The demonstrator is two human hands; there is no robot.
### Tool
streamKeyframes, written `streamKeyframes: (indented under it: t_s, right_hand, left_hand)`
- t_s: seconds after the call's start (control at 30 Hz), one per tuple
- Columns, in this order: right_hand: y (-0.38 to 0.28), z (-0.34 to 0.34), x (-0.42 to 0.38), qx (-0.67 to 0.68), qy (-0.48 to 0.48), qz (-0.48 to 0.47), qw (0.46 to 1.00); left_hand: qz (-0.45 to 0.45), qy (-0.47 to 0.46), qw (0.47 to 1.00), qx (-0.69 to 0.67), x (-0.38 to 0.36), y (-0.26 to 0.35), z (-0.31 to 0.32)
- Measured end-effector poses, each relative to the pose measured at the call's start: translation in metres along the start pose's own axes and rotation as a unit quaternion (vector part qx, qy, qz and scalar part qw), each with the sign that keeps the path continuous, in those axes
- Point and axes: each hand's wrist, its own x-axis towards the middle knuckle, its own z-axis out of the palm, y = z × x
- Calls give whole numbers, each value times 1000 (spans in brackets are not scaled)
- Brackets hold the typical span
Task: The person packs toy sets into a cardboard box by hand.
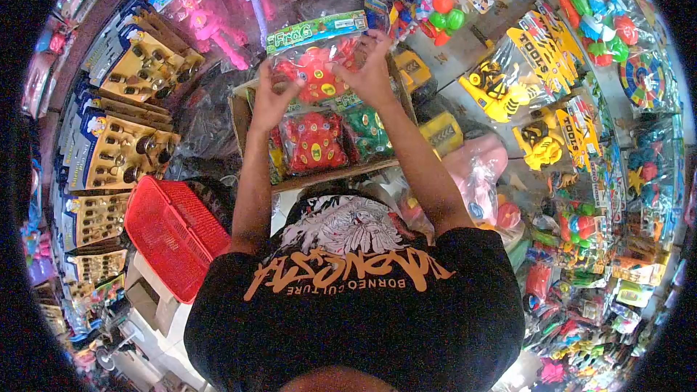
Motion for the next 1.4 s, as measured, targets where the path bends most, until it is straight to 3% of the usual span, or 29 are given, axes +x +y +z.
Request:
streamKeyframes:
  t_s: [0.3, 0.37, 0.43, 0.53, 0.63, 0.7, 0.83, 0.9, 0.93, 1.0, 1.1, 1.33, 1.4]
  right_hand:
    - [57, -2, -6, -46, -75, 84, 993]
    - [79, -4, -13, -38, -100, 111, 988]
    - [103, -6, -18, -84, -101, 139, 981]
    - [134, -7, -19, -18, -124, 150, 981]
    - [147, -14, -13, -58, -105, 177, 977]
    - [153, -23, -4, -178, -210, 197, 941]
    - [156, -29, 2, -150, -236, 188, 941]
    - [149, -32, 8, -327, -297, 162, 882]
    - [146, -32, 7, -328, -296, 162, 882]
    - [142, -29, 6, -422, -300, 165, 840]
    - [149, -27, 4, -458, -301, 178, 817]
    - [151, -22, -1, -464, -288, 190, 816]
    - [161, -21, -2, -346, -304, 176, 870]
  left_hand:
    - [-12, 16, 998, -51, 6, -73, 3]
    - [-19, 10, 997, 71, 0, -81, 3]
    - [-23, 8, 999, 46, -2, -103, 4]
    - [-66, -42, 995, 58, -5, -111, 2]
    - [-123, -70, 983, 120, -3, -117, 1]
    - [-134, -74, 966, 206, 0, -130, 0]
    - [-112, -104, 963, 222, 6, -167, -4]
    - [-92, -114, 955, 260, 11, -183, -5]
    - [-91, -115, 955, 259, 13, -185, -5]
    - [-182, -123, 930, 295, 17, -182, -6]
    - [-237, -127, 895, 355, 19, -161, -7]
    - [-229, -96, 882, 400, 18, -186, -6]
    - [-196, -93, 888, 406, 15, -186, -7]
